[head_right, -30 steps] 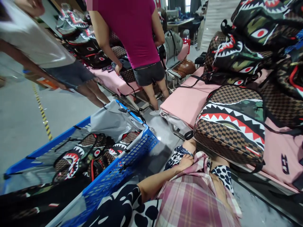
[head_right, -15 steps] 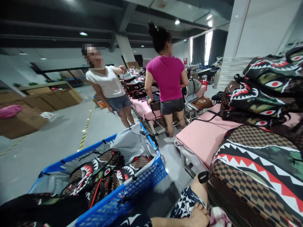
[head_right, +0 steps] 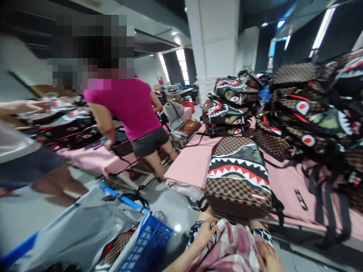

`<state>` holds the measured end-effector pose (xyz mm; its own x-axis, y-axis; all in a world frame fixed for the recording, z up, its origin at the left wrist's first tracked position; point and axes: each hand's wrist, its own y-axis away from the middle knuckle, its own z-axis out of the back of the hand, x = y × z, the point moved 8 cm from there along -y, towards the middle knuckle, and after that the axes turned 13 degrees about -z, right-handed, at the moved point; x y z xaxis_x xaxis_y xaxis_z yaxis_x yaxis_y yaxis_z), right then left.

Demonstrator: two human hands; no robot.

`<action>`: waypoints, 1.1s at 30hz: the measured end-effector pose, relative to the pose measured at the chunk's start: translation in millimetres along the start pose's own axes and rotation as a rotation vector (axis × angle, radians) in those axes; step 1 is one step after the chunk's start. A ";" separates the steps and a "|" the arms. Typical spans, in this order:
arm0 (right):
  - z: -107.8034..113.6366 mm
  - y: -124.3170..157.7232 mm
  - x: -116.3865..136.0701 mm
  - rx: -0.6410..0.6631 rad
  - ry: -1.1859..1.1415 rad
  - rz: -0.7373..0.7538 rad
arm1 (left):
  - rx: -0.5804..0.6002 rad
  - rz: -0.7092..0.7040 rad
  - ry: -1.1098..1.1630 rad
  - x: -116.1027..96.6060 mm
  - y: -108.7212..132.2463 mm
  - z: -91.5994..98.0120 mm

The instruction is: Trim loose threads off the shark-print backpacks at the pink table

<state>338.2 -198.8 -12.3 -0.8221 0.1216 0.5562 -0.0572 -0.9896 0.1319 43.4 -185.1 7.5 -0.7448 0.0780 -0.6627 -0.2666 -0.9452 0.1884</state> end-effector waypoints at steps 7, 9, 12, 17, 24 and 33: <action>6.7 47.8 2.8 0.100 -0.039 -0.179 | -0.136 -0.058 -0.035 -25.0 31.4 -10.0; 38.6 43.2 9.6 -0.005 -0.104 -0.179 | -0.207 -0.044 -0.061 -17.6 36.4 -6.7; 111.7 23.7 2.6 -0.312 -0.102 -0.190 | -0.248 -0.032 -0.027 1.2 38.6 -6.6; 201.5 -44.3 -25.0 -0.473 -0.007 -0.197 | -0.264 -0.062 -0.038 13.9 41.3 -6.9; 214.7 -136.2 -28.8 -0.398 0.170 -0.242 | -0.203 0.016 -0.083 0.5 44.7 -7.3; 199.0 -172.9 -48.8 -0.298 0.223 -0.454 | -0.203 0.080 -0.099 1.2 48.0 -5.2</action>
<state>500.9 -18.3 101.0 -0.7756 0.5512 0.3076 -0.5618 -0.8250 0.0617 32.9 -232.1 12.0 -0.8175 0.0212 -0.5756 -0.0829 -0.9932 0.0812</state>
